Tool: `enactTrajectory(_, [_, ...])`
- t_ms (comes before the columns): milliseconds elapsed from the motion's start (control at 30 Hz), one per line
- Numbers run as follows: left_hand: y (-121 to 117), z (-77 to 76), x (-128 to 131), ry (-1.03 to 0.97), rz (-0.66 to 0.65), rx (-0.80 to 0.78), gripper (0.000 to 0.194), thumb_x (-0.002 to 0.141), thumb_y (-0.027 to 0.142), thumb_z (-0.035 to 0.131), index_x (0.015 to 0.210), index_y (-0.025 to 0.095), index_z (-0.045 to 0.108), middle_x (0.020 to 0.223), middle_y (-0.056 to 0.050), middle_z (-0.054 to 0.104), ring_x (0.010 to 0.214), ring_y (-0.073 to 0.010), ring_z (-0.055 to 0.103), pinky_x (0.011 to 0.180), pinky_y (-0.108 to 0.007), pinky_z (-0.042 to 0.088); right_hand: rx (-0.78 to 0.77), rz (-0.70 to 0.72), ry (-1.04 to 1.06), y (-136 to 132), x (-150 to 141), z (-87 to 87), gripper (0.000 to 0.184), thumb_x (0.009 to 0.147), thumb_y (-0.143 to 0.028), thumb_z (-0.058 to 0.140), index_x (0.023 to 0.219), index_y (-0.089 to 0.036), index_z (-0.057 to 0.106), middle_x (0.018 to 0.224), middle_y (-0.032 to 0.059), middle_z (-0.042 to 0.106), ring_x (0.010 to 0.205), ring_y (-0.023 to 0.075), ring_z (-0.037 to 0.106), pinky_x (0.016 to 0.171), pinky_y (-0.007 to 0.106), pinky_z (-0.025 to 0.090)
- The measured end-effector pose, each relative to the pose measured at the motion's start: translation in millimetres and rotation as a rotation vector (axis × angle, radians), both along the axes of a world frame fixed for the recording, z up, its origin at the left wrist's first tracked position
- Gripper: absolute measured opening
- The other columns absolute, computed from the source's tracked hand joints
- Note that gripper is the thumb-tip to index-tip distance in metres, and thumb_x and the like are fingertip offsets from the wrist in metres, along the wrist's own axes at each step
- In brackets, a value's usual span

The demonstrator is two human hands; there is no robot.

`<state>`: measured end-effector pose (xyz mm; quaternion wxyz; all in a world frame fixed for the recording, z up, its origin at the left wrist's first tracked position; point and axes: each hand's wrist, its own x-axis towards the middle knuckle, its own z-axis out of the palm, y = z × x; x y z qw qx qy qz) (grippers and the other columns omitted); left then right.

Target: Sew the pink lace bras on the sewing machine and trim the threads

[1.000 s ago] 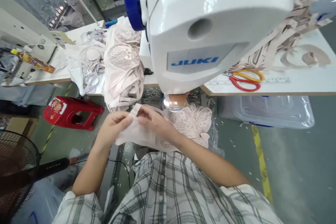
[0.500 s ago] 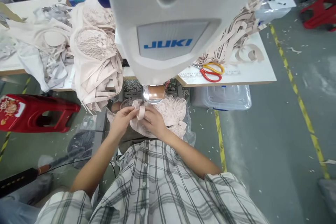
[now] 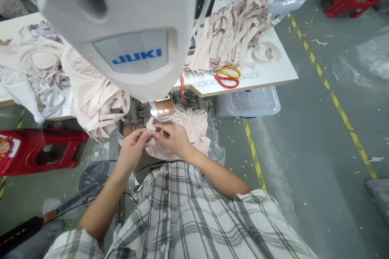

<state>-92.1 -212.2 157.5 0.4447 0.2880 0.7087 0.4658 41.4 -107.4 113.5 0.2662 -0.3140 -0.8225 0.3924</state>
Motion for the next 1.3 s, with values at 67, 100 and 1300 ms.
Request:
enactTrajectory(67, [3,-1.7,-1,0.012,-0.008,-0.028,0.033,0.089,0.049,0.058,0.089,0.018,0.069,0.079,-0.001,0.064,0.077,-0.0149,0.058,0.072,-0.023,0.046,0.059,0.037,0.033,-2,1,-2.2,0.019,0.093,-0.036,0.06,0.099,-0.025,0.075,0.086,0.0015,0.074,0.072,0.0142,0.066,0.065,0.026,0.049])
enactTrajectory(100, [5,-3.7,-1,0.014,-0.018,-0.041,0.035,0.089,0.051,0.058,0.088,0.018,0.069,0.079,-0.001,0.064,0.078,-0.0156,0.059,0.073,-0.023,0.046,0.127,0.064,0.055,-3,2,-4.0,0.02,0.095,-0.034,0.058,0.098,-0.025,0.075,0.092,0.0022,0.076,0.079,0.0151,0.068,0.07,0.026,0.051])
enactTrajectory(1300, [16,4.6,4,-0.336,-0.113,0.036,0.027,0.088,0.045,0.064,0.091,0.018,0.069,0.086,-0.003,0.07,0.077,-0.013,0.062,0.072,-0.023,0.047,0.196,0.147,-0.273,-8,108,28.7,0.038,0.089,-0.034,0.062,0.123,-0.02,0.058,0.12,0.0123,0.067,0.108,0.0259,0.066,0.084,0.04,0.059])
